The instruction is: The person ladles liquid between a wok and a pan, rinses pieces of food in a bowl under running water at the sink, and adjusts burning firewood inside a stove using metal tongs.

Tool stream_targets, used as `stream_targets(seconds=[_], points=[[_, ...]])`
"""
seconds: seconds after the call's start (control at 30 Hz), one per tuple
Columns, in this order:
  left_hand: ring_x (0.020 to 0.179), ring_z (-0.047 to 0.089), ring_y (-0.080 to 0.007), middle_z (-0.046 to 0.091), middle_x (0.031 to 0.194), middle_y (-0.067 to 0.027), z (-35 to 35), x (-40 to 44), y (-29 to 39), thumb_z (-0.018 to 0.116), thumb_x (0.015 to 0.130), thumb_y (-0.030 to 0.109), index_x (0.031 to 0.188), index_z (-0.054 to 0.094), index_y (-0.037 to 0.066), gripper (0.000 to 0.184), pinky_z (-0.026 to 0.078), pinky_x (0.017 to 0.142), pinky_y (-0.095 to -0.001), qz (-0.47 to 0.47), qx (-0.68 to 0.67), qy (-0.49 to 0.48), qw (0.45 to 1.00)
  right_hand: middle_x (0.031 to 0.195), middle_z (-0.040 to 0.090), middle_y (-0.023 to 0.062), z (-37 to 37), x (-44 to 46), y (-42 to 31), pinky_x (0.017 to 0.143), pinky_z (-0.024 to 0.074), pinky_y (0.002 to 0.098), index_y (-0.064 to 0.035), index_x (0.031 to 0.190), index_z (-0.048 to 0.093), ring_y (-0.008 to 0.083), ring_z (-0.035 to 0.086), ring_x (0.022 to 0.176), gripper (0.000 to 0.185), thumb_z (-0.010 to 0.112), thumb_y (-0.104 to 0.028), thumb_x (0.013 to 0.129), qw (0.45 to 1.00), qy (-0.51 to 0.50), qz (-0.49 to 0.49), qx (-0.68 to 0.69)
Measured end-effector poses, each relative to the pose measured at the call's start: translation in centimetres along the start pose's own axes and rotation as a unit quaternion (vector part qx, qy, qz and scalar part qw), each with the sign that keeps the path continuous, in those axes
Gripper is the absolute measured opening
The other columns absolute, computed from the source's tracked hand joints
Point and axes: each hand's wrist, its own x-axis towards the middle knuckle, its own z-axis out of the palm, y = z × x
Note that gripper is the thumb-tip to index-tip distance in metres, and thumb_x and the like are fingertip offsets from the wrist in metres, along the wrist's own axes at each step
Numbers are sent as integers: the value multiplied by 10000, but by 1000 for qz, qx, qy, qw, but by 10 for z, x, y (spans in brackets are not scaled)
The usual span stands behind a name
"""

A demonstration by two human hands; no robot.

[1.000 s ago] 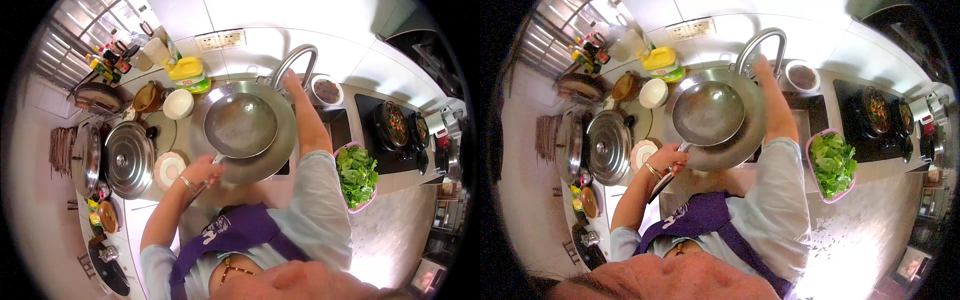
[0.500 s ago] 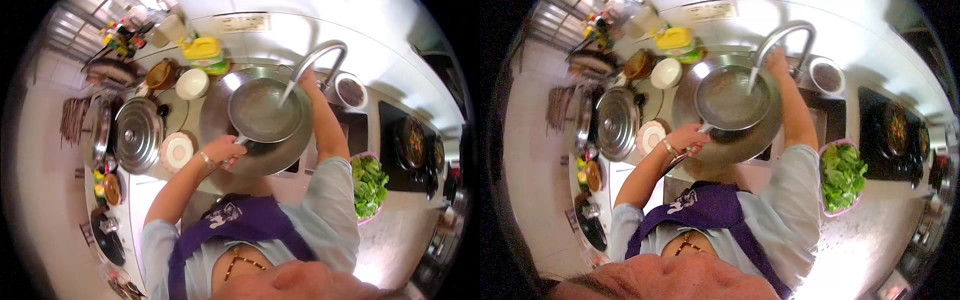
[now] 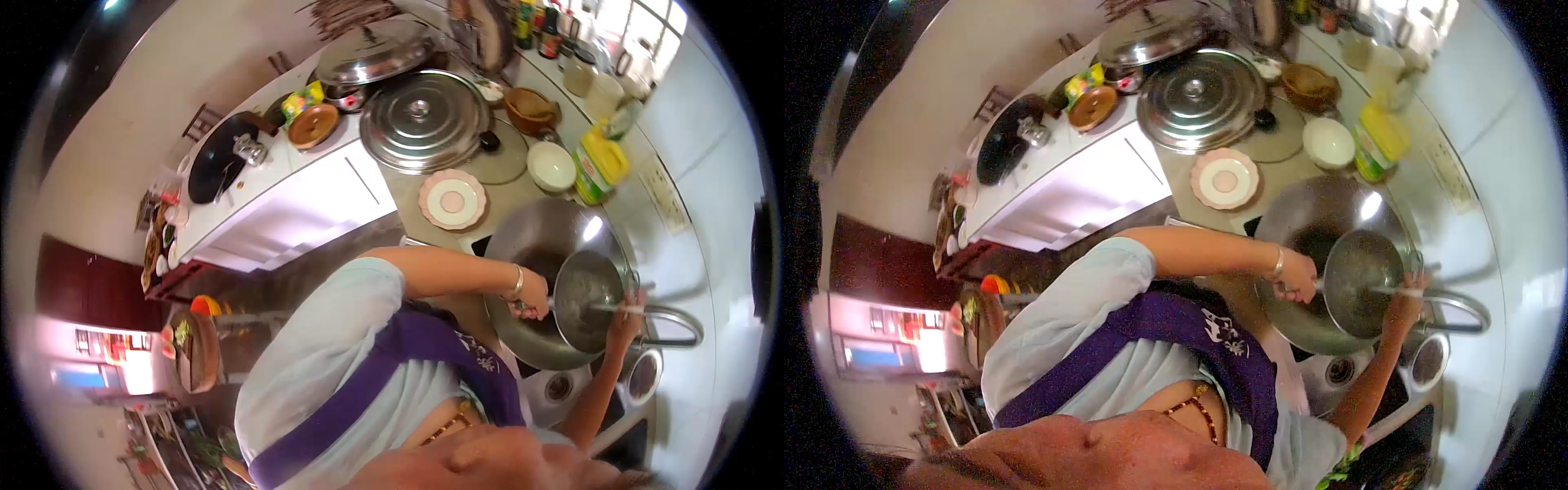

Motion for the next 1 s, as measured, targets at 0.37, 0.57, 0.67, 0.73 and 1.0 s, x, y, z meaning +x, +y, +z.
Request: stream_targets(seconds=[0.37, 0.57, 0.67, 0.73, 1.0], points=[[464, 447, -131, 476, 529, -30, 4, 1, -1, 602, 724, 44, 605, 515, 40, 147, 348, 406, -253, 18, -27, -17, 999, 634, 525, 100, 0, 23, 2, 617, 400, 336, 35, 713, 556, 199, 489, 619, 367, 588, -307, 841, 977, -93, 193, 13], [462, 443, -125, 478, 534, -26, 8, -4, 3, 592, 717, 33, 617, 519, 36, 123, 348, 405, -248, 32, -25, -11, 999, 910, 596, 233, -17, 32, 60, 775, 426, 457, 29, 857, 596, 390, 550, 869, 206, 476, -134, 820, 979, -37, -75, -187], [460, 444, -116, 475, 534, -21, 9, -1, 1, 588, 715, 25, 629, 523, 36, 108, 356, 409, -243, 28, -26, -10, 999, 947, 585, 246, -15, 20, 107, 810, 418, 465, 34, 917, 589, 408, 529, 924, 224, 443, -86, 797, 956, -162, -36, -242], [456, 444, -109, 470, 532, -16, 10, -2, 1, 588, 714, 22, 636, 525, 39, 101, 363, 412, -242, 30, -27, -12, 999, 973, 575, 253, -13, 18, 114, 826, 413, 466, 37, 951, 582, 410, 518, 950, 245, 434, -71, 789, 934, -237, 19, -265], [435, 437, -92, 457, 523, 0, 11, -19, 12, 585, 714, 16, 627, 502, 54, 126, 366, 401, -235, 48, -44, -36, 997, 1269, 439, 194, -31, 26, 60, 926, 392, 447, 0, 1148, 501, 361, 426, 1158, 375, 474, -57, 778, 937, -245, 63, -241]])
